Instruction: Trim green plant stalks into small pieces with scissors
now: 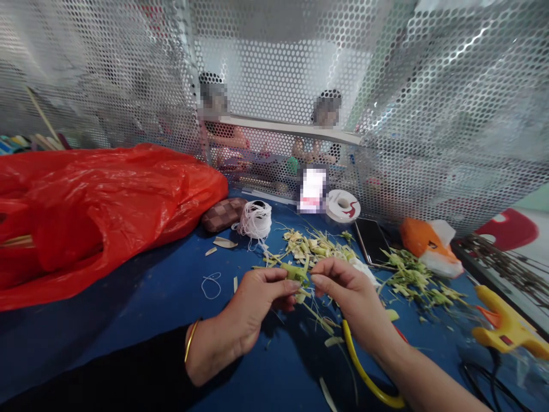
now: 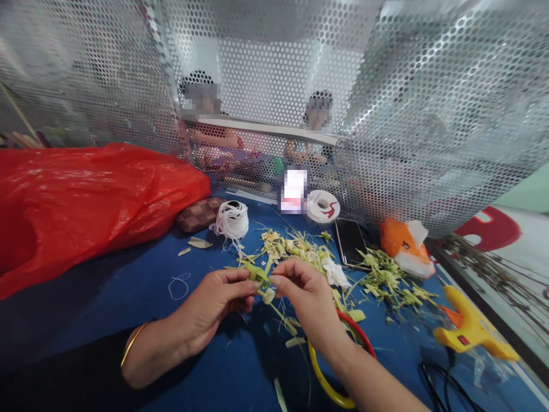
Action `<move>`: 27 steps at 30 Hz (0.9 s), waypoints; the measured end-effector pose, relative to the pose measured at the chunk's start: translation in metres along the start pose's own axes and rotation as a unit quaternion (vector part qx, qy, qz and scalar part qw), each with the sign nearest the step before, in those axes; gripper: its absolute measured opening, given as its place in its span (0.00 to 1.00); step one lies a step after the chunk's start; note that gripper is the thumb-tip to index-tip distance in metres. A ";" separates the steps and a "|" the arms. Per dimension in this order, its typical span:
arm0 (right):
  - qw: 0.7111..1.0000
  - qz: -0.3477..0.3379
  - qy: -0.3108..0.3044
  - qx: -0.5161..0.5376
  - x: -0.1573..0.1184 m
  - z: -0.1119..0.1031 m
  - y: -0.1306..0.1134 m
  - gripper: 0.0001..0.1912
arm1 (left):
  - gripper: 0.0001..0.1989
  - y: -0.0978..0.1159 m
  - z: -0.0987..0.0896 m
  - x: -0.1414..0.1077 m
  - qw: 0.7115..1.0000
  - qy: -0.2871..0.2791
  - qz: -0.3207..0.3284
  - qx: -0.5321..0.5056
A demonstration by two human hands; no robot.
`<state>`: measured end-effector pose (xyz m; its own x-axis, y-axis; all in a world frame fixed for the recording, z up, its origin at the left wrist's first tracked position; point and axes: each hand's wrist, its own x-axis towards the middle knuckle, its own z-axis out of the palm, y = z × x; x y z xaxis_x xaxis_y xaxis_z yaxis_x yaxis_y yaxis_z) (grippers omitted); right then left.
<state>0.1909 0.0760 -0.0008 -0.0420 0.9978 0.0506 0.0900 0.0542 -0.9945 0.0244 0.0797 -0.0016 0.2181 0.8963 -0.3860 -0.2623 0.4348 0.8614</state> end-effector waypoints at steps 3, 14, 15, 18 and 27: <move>0.999 0.019 -0.029 -0.005 0.000 -0.001 0.006 0.09 | 0.08 -0.001 0.001 -0.001 1.000 -0.007 -0.003 0.007; 0.996 0.052 -0.028 0.071 -0.006 0.009 0.003 0.09 | 0.07 -0.001 -0.001 -0.001 0.999 -0.028 0.008 0.018; 0.996 0.057 -0.028 0.070 -0.006 0.010 0.003 0.09 | 0.06 0.000 -0.001 -0.002 0.999 -0.036 0.013 0.033; 0.995 0.068 -0.024 0.073 -0.007 0.009 0.002 0.10 | 0.08 0.000 0.000 -0.002 0.996 -0.053 0.027 0.068; 0.984 0.123 -0.036 0.122 -0.009 0.008 0.002 0.12 | 0.07 -0.003 0.000 -0.002 0.994 -0.064 0.042 0.084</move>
<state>0.1834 0.0669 -0.0043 -0.1207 0.9739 -0.1920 -0.1353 -0.2078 -0.9688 0.0245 0.0766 -0.0029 0.3225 0.9058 -0.2748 -0.1265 0.3289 0.9359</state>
